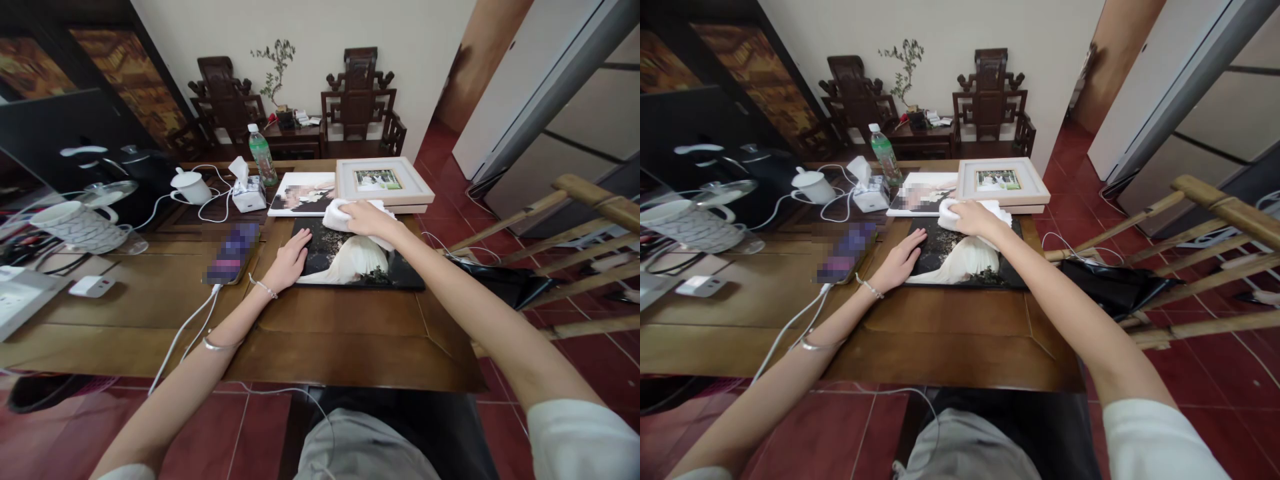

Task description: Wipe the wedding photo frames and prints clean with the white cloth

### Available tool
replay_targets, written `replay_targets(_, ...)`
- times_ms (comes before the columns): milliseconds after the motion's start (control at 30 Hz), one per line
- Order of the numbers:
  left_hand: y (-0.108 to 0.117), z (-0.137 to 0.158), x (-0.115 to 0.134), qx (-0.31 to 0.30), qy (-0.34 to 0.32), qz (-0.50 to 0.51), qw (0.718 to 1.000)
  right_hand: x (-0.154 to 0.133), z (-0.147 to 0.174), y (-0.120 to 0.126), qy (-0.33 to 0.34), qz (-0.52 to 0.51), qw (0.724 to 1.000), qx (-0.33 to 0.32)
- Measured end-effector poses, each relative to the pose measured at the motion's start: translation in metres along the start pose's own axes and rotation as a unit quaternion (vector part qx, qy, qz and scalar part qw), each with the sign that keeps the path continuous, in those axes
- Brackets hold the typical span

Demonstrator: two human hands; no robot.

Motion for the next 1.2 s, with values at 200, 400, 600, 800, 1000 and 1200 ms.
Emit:
replay_targets(200, -0.001, 0.0, 0.001, -0.009, 0.007, -0.006, 1.0, -0.017, 0.053, -0.012, 0.01, -0.005, 1.0, -0.004)
replay_targets(400, -0.001, 0.0, 0.003, 0.004, 0.007, -0.004, 1.0, -0.055, 0.147, -0.024, 0.039, -0.034, 0.998, -0.038)
replay_targets(600, -0.001, 0.0, 0.003, -0.001, 0.002, -0.006, 1.0, -0.057, 0.134, -0.022, 0.028, -0.033, 0.997, -0.06)
replay_targets(800, -0.002, 0.0, 0.001, -0.003, -0.003, -0.004, 1.0, -0.04, 0.046, -0.011, 0.015, -0.013, 1.0, -0.021)
replay_targets(1000, -0.001, 0.0, 0.001, -0.009, -0.006, -0.009, 1.0, -0.031, -0.013, -0.003, 0.01, -0.005, 1.0, -0.019)
replay_targets(1200, -0.001, 0.001, -0.001, -0.006, -0.002, -0.001, 1.0, -0.041, 0.028, -0.012, 0.017, 0.002, 1.0, -0.001)
Point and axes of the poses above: each hand's wrist, its own z-axis away from the middle knuckle, its own y-axis out of the back of the hand, x = y × z, the point moved 7 cm from there along -z, towards the middle knuckle, and after that the axes turned 13 degrees about -y, right-handed, at the moved point
